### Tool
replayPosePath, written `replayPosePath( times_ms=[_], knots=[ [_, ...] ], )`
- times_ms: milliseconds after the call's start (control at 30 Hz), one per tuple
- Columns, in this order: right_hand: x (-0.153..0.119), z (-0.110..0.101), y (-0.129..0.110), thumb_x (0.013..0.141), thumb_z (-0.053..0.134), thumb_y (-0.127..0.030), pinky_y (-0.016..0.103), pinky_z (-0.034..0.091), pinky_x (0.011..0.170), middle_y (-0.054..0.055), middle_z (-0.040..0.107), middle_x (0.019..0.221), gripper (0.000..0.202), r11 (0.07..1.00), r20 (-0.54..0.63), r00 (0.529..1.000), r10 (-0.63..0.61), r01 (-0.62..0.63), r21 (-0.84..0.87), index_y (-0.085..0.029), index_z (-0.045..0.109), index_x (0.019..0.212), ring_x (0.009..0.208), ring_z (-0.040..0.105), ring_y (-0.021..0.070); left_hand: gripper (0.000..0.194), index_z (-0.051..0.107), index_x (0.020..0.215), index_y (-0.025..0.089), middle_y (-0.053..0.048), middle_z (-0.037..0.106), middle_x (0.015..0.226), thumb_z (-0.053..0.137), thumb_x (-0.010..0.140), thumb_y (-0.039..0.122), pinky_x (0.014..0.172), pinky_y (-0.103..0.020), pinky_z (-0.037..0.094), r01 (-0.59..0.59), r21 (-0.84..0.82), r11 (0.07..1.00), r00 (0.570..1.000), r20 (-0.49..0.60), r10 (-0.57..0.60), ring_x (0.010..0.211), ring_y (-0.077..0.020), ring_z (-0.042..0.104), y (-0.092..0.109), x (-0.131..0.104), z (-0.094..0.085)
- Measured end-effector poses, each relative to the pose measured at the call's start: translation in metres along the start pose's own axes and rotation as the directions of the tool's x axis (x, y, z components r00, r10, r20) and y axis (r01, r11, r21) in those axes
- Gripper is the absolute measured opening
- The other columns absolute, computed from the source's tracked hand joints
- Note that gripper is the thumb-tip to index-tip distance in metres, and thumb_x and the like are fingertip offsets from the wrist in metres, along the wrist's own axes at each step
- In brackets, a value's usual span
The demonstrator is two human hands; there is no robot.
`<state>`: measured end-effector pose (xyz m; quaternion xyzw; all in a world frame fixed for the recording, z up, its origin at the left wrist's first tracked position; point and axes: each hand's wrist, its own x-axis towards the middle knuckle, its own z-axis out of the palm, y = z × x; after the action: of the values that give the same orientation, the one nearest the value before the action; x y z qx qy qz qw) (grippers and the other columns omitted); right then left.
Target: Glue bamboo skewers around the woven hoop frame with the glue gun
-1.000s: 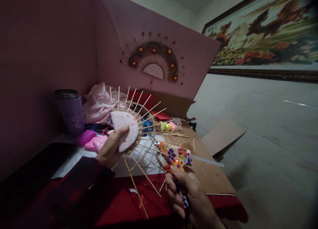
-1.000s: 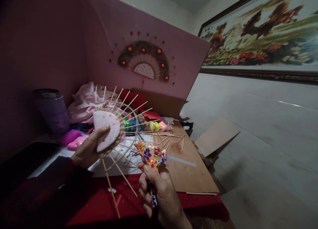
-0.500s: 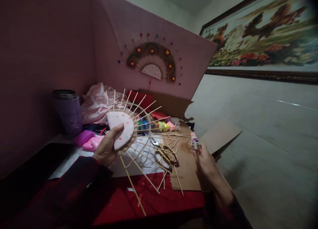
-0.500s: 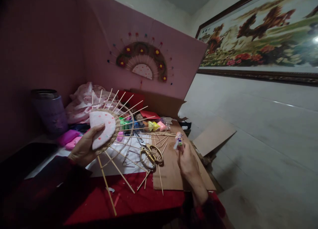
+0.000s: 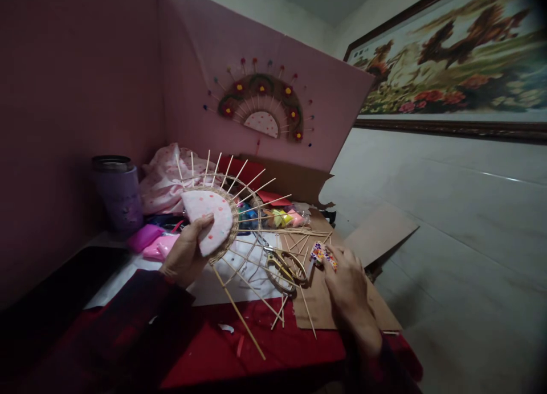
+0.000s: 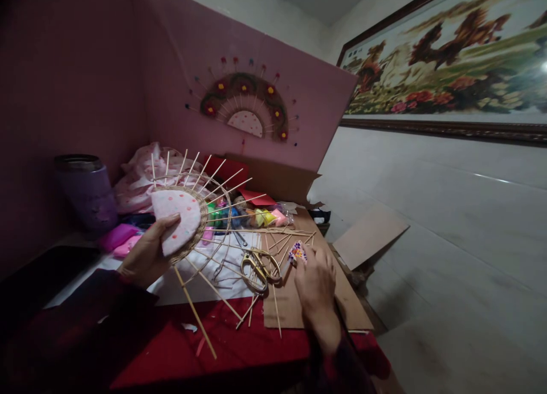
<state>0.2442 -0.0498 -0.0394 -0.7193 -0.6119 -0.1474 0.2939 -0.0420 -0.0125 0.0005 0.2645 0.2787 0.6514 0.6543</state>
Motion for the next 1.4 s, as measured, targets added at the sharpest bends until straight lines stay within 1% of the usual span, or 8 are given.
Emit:
replayPosePath(
  times_ms=[67,133,367,567,667,767,867,1400],
  knots=[
    [-0.013,-0.017,-0.027,0.086,0.048,-0.027,0.032,0.042,0.077,0.008,0.062,0.092,0.017,0.926,-0.161,0.984,-0.078,0.131,0.354,-0.019,0.062,0.089,0.087,0.056,0.0213,0.028,0.061,0.104,0.006,-0.015,0.07,0.096,0.055,0.078,0.015,0.068,-0.032,0.058,-0.008,0.01,1.0,1.0,0.01,0.008,0.079,-0.0221,0.068,-0.001,0.0,0.0],
    [-0.026,-0.029,-0.055,0.087,0.05,-0.027,0.031,0.041,0.072,0.005,0.062,0.082,0.012,0.841,-0.126,0.983,-0.135,0.18,0.51,-0.021,0.059,0.082,0.078,0.056,0.0191,0.03,0.061,0.105,0.006,-0.015,0.07,0.097,0.056,0.077,0.015,0.068,-0.033,0.058,-0.018,0.02,1.0,1.0,0.018,0.018,0.08,-0.023,0.068,-0.002,0.0,0.0],
    [-0.036,-0.012,-0.105,0.084,0.054,-0.034,0.035,0.036,0.074,0.006,0.062,0.084,0.016,0.884,-0.112,0.982,-0.153,0.187,0.429,-0.018,0.056,0.086,0.081,0.051,0.0219,0.034,0.06,0.11,0.011,-0.015,0.068,0.103,0.06,0.076,0.015,0.072,-0.036,0.057,-0.011,0.0,1.0,0.995,0.096,0.011,0.086,-0.0244,0.066,-0.006,-0.003,0.001],
    [-0.027,0.006,-0.116,0.082,0.054,-0.022,0.034,0.036,0.076,0.004,0.063,0.083,0.006,0.883,-0.18,0.982,-0.06,0.137,0.45,-0.017,0.056,0.087,0.08,0.052,0.0211,0.028,0.06,0.105,0.01,-0.015,0.067,0.102,0.059,0.077,0.018,0.075,-0.039,0.057,-0.015,0.026,1.0,0.993,0.118,0.012,0.089,-0.0263,0.065,-0.007,-0.003,0.0],
    [-0.027,0.007,-0.115,0.083,0.053,-0.02,0.034,0.037,0.076,0.005,0.064,0.084,0.017,0.871,-0.234,0.971,-0.036,0.146,0.47,-0.016,0.057,0.098,0.082,0.053,0.0212,0.026,0.06,0.103,0.011,-0.015,0.066,0.105,0.058,0.078,0.018,0.077,-0.038,0.056,-0.01,0.01,1.0,0.991,0.137,0.009,0.093,-0.0262,0.064,-0.008,-0.002,-0.001],
    [-0.028,0.005,-0.11,0.083,0.053,-0.022,0.035,0.037,0.077,0.006,0.065,0.085,0.022,0.879,-0.254,0.965,-0.064,0.176,0.444,-0.016,0.059,0.103,0.081,0.054,0.0211,0.026,0.06,0.103,0.01,-0.016,0.067,0.103,0.059,0.078,0.018,0.072,-0.036,0.057,-0.027,0.022,0.999,0.99,0.143,0.023,0.089,-0.0259,0.065,-0.009,-0.001,-0.001],
    [-0.03,0.001,-0.108,0.084,0.053,-0.024,0.035,0.036,0.077,0.005,0.066,0.083,0.013,0.885,-0.214,0.971,-0.109,0.193,0.424,-0.019,0.063,0.09,0.08,0.055,0.0204,0.027,0.061,0.103,0.01,-0.015,0.068,0.098,0.06,0.078,0.018,0.067,-0.036,0.058,-0.031,0.042,0.999,0.991,0.129,0.026,0.082,-0.025,0.066,-0.008,-0.002,-0.001],
    [-0.034,-0.006,-0.113,0.084,0.053,-0.018,0.036,0.031,0.08,0.003,0.064,0.08,0.013,0.896,-0.212,0.943,-0.256,0.314,0.316,-0.021,0.065,0.088,0.084,0.051,0.0202,0.029,0.06,0.104,0.011,-0.014,0.067,0.1,0.061,0.076,0.019,0.073,-0.038,0.057,-0.003,0.012,1.0,0.991,0.133,0.001,0.085,-0.0247,0.066,-0.008,-0.004,-0.001]
  ],
)
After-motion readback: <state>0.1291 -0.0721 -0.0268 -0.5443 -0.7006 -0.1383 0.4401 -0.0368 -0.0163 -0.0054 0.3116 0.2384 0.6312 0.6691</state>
